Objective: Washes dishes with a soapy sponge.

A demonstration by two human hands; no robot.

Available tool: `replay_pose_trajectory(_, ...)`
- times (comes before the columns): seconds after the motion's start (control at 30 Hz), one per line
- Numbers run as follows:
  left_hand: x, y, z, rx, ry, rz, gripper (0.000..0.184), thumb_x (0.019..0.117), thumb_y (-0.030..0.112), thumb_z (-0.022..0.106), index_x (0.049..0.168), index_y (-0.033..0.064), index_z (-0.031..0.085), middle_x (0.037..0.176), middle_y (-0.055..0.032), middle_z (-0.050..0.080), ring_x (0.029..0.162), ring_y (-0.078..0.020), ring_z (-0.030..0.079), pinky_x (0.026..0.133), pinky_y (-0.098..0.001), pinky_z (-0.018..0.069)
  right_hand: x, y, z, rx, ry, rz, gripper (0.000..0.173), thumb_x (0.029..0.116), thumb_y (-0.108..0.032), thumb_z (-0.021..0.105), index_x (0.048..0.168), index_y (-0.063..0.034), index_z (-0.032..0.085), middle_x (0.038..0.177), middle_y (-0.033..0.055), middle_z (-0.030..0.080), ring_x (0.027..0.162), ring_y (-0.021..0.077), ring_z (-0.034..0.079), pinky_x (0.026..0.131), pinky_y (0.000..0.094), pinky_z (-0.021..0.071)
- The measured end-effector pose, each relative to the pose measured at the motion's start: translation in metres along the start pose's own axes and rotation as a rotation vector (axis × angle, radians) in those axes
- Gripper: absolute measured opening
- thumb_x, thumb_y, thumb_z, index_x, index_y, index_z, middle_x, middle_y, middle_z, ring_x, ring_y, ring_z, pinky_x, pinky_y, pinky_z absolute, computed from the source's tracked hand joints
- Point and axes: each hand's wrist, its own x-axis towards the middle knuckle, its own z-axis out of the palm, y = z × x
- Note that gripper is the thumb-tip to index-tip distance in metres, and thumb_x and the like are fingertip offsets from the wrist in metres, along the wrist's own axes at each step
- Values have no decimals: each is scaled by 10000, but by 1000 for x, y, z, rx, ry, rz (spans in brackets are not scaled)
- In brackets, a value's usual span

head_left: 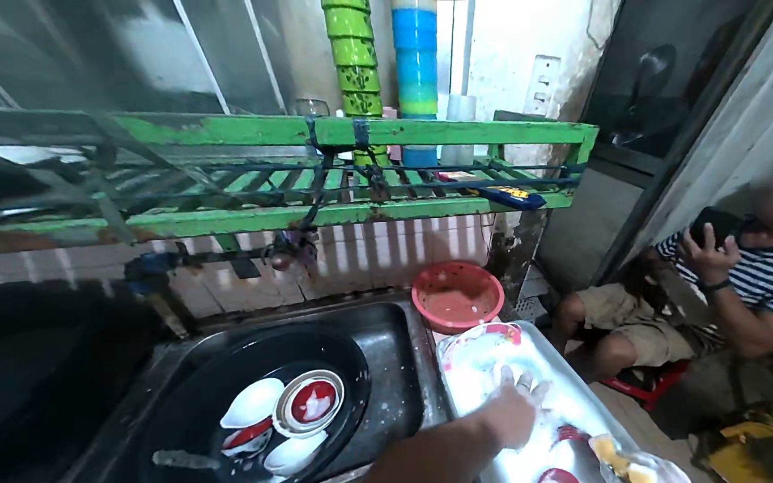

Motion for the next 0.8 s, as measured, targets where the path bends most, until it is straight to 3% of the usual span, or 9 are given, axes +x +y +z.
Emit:
replay_pose_trajectory(0.2,1,17,-15,-51,-40,-161,772,872,102,731,1573,165,412,1681,-212,209,1487,-572,207,1044,-849,251,3,25,10,94,22,76,440,934,-306,708,1234,13,662,1280,246,645,1236,343,609,1078,472,478)
replay_pose_trajectory(0.27,-8,10,-28,-122,62,-171,650,968,273,637,1572,184,418,1642,-195,321,1457,-514,335,1045,-785,342,2,35,17,105,58,62,452,921,-320,717,1220,16,670,1249,245,657,1202,336,630,1046,474,504)
replay_pose_trajectory(0.33,-10,-2,-41,-225,182,-246,555,970,262,610,1513,255,495,1503,-126,529,1340,-410,527,1002,-688,466,2,35,16,103,27,87,468,908,-329,733,1233,3,668,1253,227,661,1208,321,627,1052,470,500)
replay_pose_trajectory(0.4,-10,-19,-56,-342,190,-356,538,957,228,590,1486,284,506,1370,-130,628,1201,-381,635,949,-656,515,4,19,6,92,-37,151,500,903,-283,724,1267,50,642,1267,267,649,1218,367,619,1067,512,477)
replay_pose_trajectory(0.43,-9,-29,-61,-384,188,-408,554,955,232,591,1497,277,491,1343,-146,644,1185,-381,646,948,-655,515,4,15,5,83,-27,159,501,901,-280,719,1257,64,640,1252,275,655,1206,375,627,1060,512,482)
replay_pose_trajectory(0.57,-29,-43,-66,-241,341,-485,515,1023,204,525,1533,162,464,1512,-136,517,1340,-362,540,1089,-581,449,6,6,1,142,-11,189,540,899,-234,712,1284,125,589,1246,322,628,1191,395,613,1046,511,475)
replay_pose_trajectory(0.67,-37,-31,-44,-48,515,-268,409,1038,161,489,1428,61,557,1486,-166,531,1409,-353,466,1159,-537,392,12,-13,-9,102,-137,309,547,952,-254,690,1346,101,554,1298,323,601,1233,410,589,1076,528,452)
replay_pose_trajectory(0.73,-53,0,-42,-106,311,-164,339,1043,165,481,1283,-4,649,1360,-218,612,1329,-395,536,1106,-569,432,16,-17,-10,23,-226,332,530,967,-258,682,1350,91,565,1321,331,592,1251,450,581,1082,574,442)
replay_pose_trajectory(0.8,-72,25,-49,-237,-108,-239,307,1023,190,531,1153,-48,675,1237,-258,651,1214,-436,598,997,-643,473,17,-12,-6,-83,-301,304,512,960,-256,682,1344,70,585,1335,325,588,1257,470,576,1078,608,442)
